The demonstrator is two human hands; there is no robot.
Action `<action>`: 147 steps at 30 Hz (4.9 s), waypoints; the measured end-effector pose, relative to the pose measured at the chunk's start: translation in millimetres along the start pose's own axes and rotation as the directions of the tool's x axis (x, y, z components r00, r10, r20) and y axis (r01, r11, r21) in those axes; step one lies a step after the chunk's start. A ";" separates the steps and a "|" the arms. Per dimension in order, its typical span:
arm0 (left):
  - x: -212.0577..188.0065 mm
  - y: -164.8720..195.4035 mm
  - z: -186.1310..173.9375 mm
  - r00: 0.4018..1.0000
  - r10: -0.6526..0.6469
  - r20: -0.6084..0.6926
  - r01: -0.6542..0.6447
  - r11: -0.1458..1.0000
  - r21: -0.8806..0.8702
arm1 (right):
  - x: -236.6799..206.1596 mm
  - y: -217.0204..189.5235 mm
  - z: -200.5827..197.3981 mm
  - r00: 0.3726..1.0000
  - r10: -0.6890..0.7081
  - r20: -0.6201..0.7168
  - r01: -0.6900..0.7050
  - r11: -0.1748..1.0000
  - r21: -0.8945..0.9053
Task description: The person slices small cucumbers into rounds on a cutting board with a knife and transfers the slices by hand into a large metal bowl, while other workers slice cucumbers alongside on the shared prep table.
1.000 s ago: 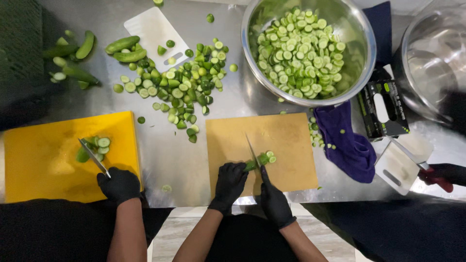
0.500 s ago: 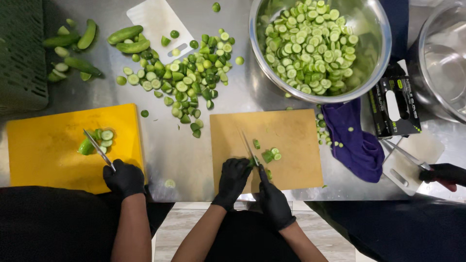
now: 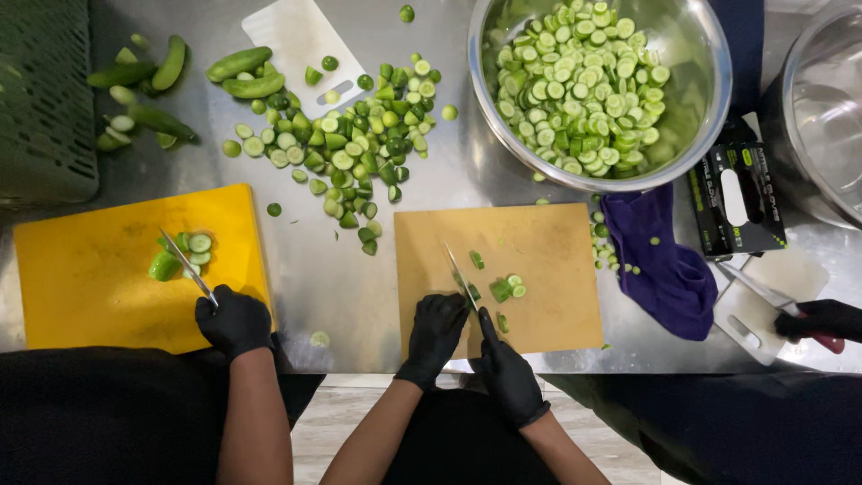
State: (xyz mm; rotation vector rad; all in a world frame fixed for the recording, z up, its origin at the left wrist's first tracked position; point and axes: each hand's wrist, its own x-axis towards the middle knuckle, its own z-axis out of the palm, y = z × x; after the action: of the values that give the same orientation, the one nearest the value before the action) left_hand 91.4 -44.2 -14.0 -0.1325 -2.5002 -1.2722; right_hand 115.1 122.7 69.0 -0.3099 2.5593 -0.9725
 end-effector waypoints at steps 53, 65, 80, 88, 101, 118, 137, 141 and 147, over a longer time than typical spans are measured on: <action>45.6 -49.3 -28.0 0.726 -0.524 -0.446 0.280 0.817 -0.504 | 4.9 35.5 -8.9 0.998 -0.026 -0.061 0.037 0.982 0.183; 167.2 -102.9 -121.1 0.753 -0.532 -0.387 0.449 0.846 -0.288 | 28.9 32.2 14.9 0.963 0.254 0.088 -0.269 0.915 0.300; 207.1 -80.0 -93.7 0.960 -0.075 -0.271 0.177 0.909 0.377 | 32.9 47.9 -15.4 0.881 0.382 -0.278 -0.292 0.903 0.314; 267.9 -82.9 -7.1 0.948 -0.254 0.189 0.075 0.760 0.645 | 22.4 55.0 -15.6 0.930 0.362 -0.062 -0.314 0.871 0.379; 94.3 -21.7 -38.4 0.968 -0.242 0.061 0.248 0.901 -0.355 | 24.6 61.4 -52.5 0.943 0.201 -0.266 -0.111 0.942 0.318; 26.0 -5.1 -38.2 0.928 -0.035 0.370 0.016 0.998 0.054 | 17.5 25.6 -22.7 0.997 0.035 -0.062 -0.032 0.998 0.052; 65.0 36.4 27.0 0.905 0.205 0.373 -0.322 0.903 0.285 | -8.3 43.9 -22.9 0.932 0.336 -0.136 -0.278 0.903 0.328; 81.2 55.7 27.2 0.899 0.119 0.421 -0.282 0.894 0.349 | -16.1 64.1 -12.3 0.899 0.423 -0.113 -0.386 0.887 0.255; 68.0 -66.9 -148.1 0.866 -0.490 -0.096 0.446 0.672 0.592 | -13.9 92.9 9.0 0.910 0.369 -0.188 -0.322 0.916 0.240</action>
State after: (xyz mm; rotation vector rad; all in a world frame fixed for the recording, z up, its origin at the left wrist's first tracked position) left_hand 49.0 -207.1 38.1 0.6777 -2.9772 -0.5378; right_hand 125.1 190.3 4.1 0.3278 2.5581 -1.1706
